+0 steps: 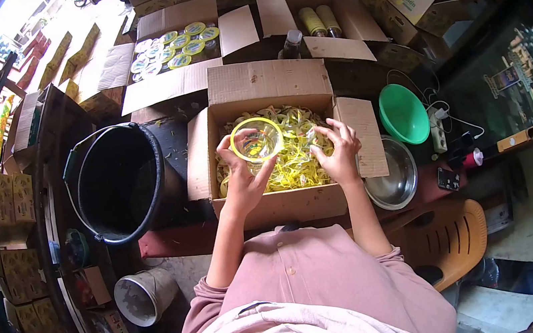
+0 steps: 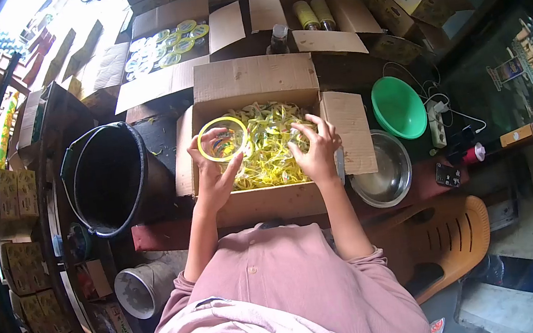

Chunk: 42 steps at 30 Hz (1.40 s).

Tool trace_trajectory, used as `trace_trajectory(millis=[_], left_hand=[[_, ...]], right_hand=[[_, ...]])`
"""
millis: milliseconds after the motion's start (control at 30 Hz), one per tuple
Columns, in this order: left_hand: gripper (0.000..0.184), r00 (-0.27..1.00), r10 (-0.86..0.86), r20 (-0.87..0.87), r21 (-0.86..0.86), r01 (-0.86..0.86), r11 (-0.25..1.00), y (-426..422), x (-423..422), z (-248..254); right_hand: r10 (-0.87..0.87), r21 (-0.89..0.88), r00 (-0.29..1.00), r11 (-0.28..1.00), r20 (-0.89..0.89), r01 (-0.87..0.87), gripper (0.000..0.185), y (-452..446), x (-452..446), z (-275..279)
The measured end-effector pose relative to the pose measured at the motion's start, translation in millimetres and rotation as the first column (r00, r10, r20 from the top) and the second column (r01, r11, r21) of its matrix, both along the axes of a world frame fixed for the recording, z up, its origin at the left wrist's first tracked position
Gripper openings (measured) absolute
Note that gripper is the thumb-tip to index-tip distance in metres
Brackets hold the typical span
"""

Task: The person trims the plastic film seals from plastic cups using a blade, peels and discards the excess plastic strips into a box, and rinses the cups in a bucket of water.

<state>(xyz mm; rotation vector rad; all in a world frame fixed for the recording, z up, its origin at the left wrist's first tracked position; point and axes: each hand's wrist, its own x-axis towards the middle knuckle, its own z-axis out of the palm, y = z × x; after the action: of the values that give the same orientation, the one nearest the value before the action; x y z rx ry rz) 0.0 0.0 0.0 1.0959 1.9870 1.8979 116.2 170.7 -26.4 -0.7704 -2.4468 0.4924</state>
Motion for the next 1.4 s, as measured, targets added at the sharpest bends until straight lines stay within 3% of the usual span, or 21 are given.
trace_trajectory(millis=[67,167,300,433,1167,1400], left_hand=[[0.059,1.000,0.019,-0.005,-0.023,-0.019,1.000,0.2,0.8,2.2],[0.064,0.986,0.080,-0.146,-0.091,-0.094,0.991,-5.3,1.1,12.8],[0.068,0.981,0.091,-0.170,-0.050,-0.101,0.994,-7.7,2.3,7.3],[0.069,0.985,0.087,-0.152,-0.009,-0.090,0.996,-8.4,5.1,6.6],[0.064,0.933,0.174,-0.314,0.053,-0.166,0.985,3.1,7.4,-6.1],[0.070,0.957,0.082,-0.277,-0.008,-0.088,0.996,-5.5,3.5,1.2]], right_hand=[[0.091,-0.098,0.976,0.989,-0.199,-0.112,0.021,-8.3,-7.5,21.1],[0.216,-0.114,0.931,0.959,-0.295,-0.259,0.017,-30.5,-14.8,53.5],[0.306,0.087,0.913,0.952,-0.271,-0.293,0.017,-48.8,-14.3,79.7],[0.344,0.134,0.907,0.938,-0.245,-0.319,0.014,-53.2,-17.0,82.3],[0.217,-0.019,0.913,0.971,-0.347,-0.238,0.008,-61.4,-24.6,61.2],[0.142,0.051,0.934,0.990,-0.327,-0.133,0.010,-41.5,-26.4,69.1]])
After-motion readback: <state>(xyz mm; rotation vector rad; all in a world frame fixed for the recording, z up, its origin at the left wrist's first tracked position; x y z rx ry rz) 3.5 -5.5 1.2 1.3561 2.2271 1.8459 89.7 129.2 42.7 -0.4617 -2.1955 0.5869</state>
